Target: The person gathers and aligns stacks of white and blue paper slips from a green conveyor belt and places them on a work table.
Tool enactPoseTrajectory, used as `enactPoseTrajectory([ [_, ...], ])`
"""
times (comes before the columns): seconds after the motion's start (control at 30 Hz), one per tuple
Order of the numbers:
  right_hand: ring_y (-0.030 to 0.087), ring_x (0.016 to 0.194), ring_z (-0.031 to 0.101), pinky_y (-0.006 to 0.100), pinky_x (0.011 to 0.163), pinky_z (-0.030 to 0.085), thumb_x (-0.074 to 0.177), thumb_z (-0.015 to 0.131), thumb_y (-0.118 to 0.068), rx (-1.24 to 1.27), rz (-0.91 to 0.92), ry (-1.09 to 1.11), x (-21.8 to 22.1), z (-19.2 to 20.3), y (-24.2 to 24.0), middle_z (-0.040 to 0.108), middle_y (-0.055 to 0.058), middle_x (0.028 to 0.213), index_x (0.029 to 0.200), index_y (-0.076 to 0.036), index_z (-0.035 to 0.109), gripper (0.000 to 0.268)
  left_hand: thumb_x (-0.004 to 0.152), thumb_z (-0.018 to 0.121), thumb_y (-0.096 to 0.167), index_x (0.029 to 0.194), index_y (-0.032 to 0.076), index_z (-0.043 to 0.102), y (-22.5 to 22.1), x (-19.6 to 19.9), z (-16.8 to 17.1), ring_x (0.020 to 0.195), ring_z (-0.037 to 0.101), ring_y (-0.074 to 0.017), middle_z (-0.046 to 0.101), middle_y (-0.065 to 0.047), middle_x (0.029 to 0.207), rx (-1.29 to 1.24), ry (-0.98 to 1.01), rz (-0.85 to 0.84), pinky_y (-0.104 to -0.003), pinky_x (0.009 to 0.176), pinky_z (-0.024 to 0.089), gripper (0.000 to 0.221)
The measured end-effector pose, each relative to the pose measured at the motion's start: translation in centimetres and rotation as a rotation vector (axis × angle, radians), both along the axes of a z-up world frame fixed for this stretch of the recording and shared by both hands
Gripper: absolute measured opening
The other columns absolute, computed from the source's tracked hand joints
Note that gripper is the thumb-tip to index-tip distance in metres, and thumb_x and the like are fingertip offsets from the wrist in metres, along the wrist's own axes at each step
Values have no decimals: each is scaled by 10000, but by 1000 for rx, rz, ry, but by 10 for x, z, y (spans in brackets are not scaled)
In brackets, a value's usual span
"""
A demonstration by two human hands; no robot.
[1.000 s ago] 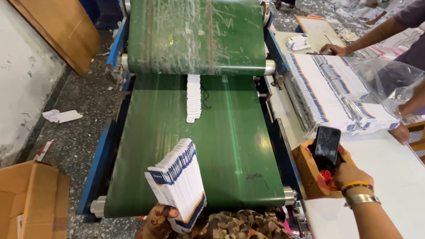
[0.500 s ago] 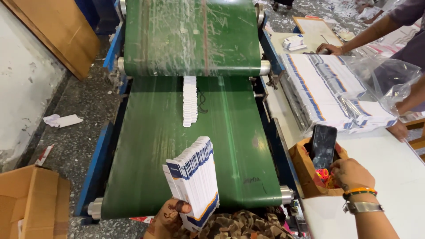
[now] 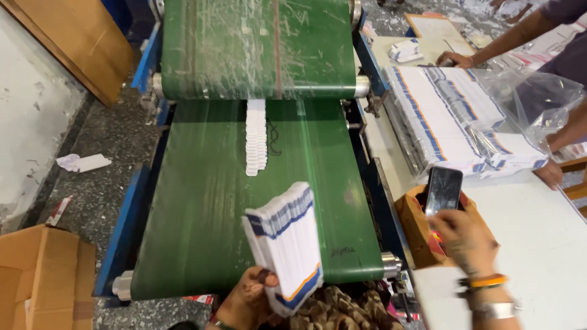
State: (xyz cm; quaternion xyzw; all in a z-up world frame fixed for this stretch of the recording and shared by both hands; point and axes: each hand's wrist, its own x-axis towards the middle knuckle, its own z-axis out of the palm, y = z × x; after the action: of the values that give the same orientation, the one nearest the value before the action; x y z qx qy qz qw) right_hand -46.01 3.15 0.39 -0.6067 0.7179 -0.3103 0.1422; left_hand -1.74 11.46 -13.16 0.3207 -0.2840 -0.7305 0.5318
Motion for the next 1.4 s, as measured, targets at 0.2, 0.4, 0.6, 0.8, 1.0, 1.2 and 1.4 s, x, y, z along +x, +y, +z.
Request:
enactPoseTrajectory([
  [0.2,95,737,716,252,658,572,839,774,-125,-42,463,-252,160,22,41,775,25,853,935,-58,764,118,583,939,261,1415,37,469,-6,-41,24,1184,610,-316,613,-146,1276,-51,-26,-89,-421,1012,494,982],
  [0.4,202,781,742,296,692,586,841,761,-106,-209,552,-132,179,19,36,757,74,886,936,-38,734,120,574,954,283,1418,46,464,5,-33,34,1197,603,-318,606,-146,1286,-97,-107,-132,-423,1023,488,1004],
  [0.6,300,934,682,409,916,557,907,638,-16,-331,559,-240,96,-18,-36,693,150,988,878,-50,694,72,566,968,305,1421,54,459,-14,9,89,1210,597,-321,600,-146,1296,-436,-612,9,-425,1035,482,1026],
  [0.8,186,775,616,420,869,581,1038,570,45,69,860,-1513,93,36,-24,660,88,849,1266,42,559,228,558,983,327,1424,62,454,-59,-9,143,1222,590,-323,593,-146,1306,-694,-1098,58,-426,1046,477,1049],
  [1.0,133,642,635,223,614,544,853,616,45,129,1262,-703,148,117,24,717,58,825,1625,-37,232,866,555,975,362,1403,28,442,-76,-18,163,1164,608,-325,609,-161,1258,-656,-1155,188,-431,983,497,1056],
  [1.2,274,1160,622,468,1055,460,781,668,2,-137,1225,-280,205,82,62,616,136,1217,1525,-6,353,808,617,896,191,1340,51,511,-98,-33,127,1056,674,-274,664,-113,1158,-366,-295,229,-449,916,573,831],
  [1.4,341,1357,560,401,1099,453,708,625,9,-166,936,71,200,40,68,566,175,1428,1366,-111,513,678,832,765,172,1266,-2,592,-109,-46,89,981,694,-304,704,-140,1079,44,630,120,-453,861,596,499],
])
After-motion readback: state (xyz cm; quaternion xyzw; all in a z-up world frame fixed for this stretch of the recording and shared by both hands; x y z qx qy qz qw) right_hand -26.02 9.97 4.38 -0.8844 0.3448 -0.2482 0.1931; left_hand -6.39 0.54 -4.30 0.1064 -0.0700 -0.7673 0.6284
